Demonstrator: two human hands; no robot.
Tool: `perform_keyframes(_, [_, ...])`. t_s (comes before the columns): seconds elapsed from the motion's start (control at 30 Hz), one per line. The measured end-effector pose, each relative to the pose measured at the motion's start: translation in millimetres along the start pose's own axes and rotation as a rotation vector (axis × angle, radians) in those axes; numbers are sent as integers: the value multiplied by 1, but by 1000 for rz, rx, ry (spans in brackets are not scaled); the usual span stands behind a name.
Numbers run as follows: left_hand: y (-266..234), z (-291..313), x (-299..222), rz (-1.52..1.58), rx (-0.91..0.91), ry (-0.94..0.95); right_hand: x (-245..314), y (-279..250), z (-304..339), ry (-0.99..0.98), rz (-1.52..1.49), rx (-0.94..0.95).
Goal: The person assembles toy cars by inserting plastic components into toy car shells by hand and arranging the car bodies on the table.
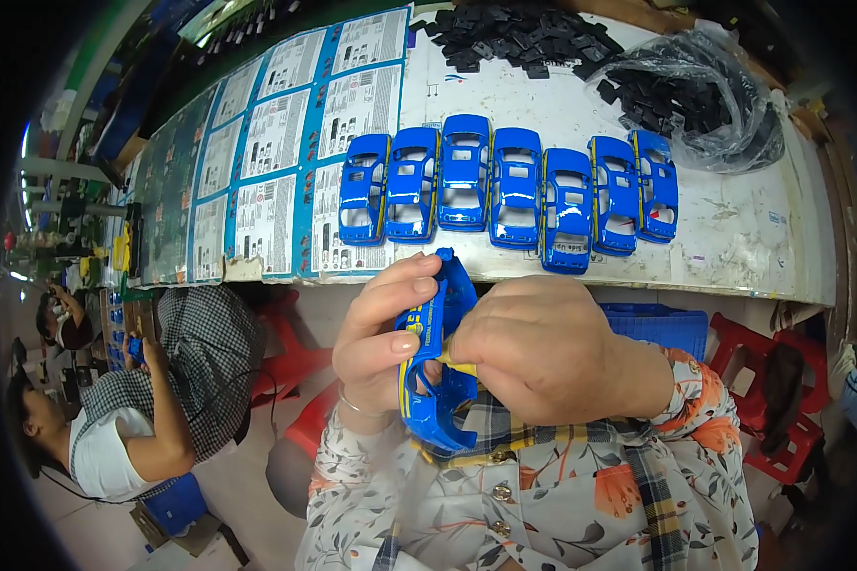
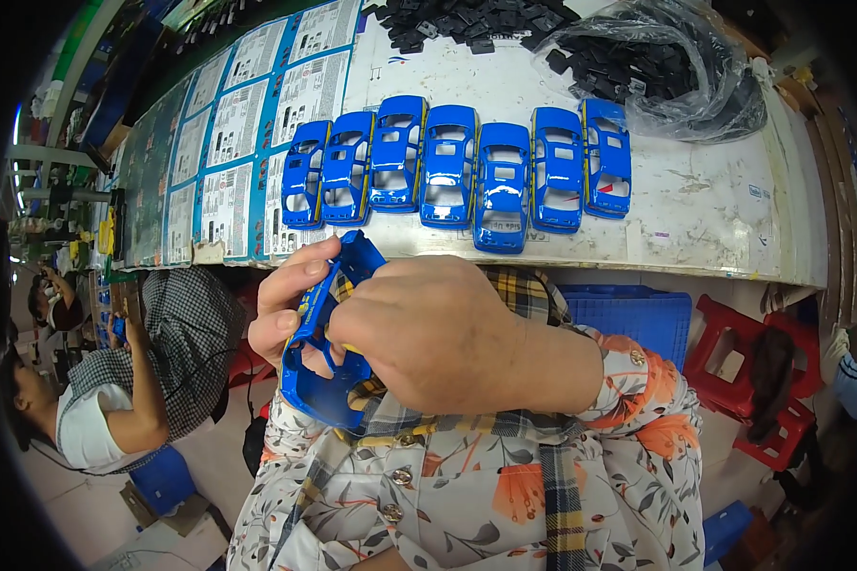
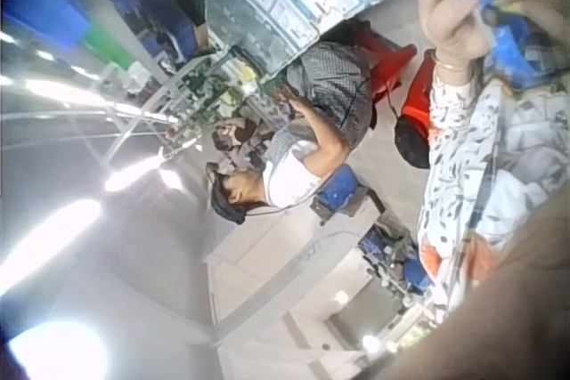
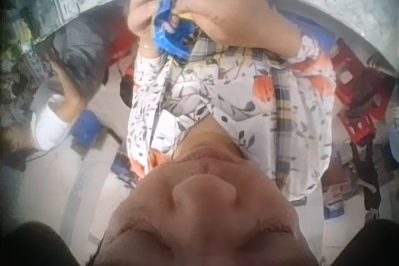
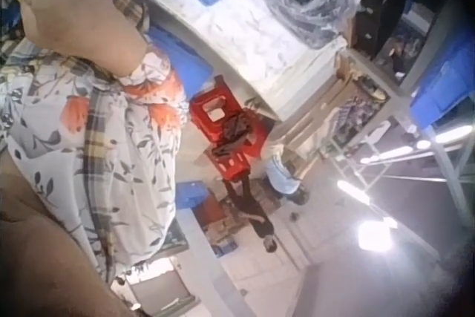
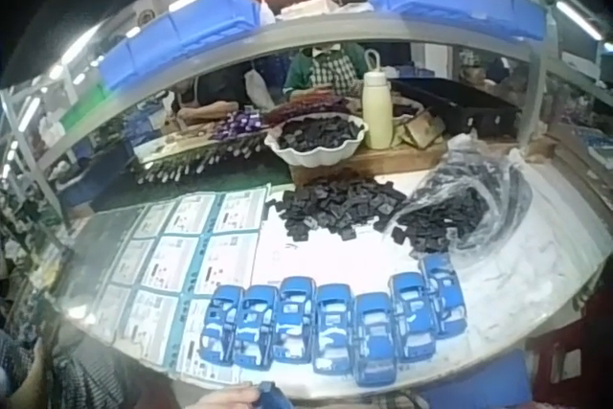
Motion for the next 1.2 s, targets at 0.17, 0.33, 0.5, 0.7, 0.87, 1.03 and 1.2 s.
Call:
perform_keyframes(0.17, [-3, -3, 1, 6, 9, 33, 17, 8, -3, -127, 101, 66])
perform_keyframes(0.33, [-7, 0, 4, 55, -104, -10, 17, 15, -4, -86, 48, 219])
perform_keyframes(0.5, [-6, -1, 6, 86, -57, -89, 16, 15, -11, -52, -88, 235])
perform_keyframes(0.7, [3, 2, 17, 112, 13, -216, 8, 10, -4, -121, 9, 41])
perform_keyframes(0.87, [12, 8, 20, 76, -21, -402, -9, 0, -7, 55, -124, 86])
perform_keyframes(1.03, [43, 21, 44, 463, 69, -721, -52, -11, 7, 431, -208, 92])
perform_keyframes(1.2, [46, 22, 56, 589, 27, -882, -89, -61, 15, 559, -50, 72])
Point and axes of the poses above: each hand's wrist, its own z-axis away from the middle knuckle, its own y-axis out of the palm, x = y × z, the point moved 9 cm from there along -z, towards the middle knuckle, and after that the axes turned 6 degrees about -z, right-handed, at the moved point
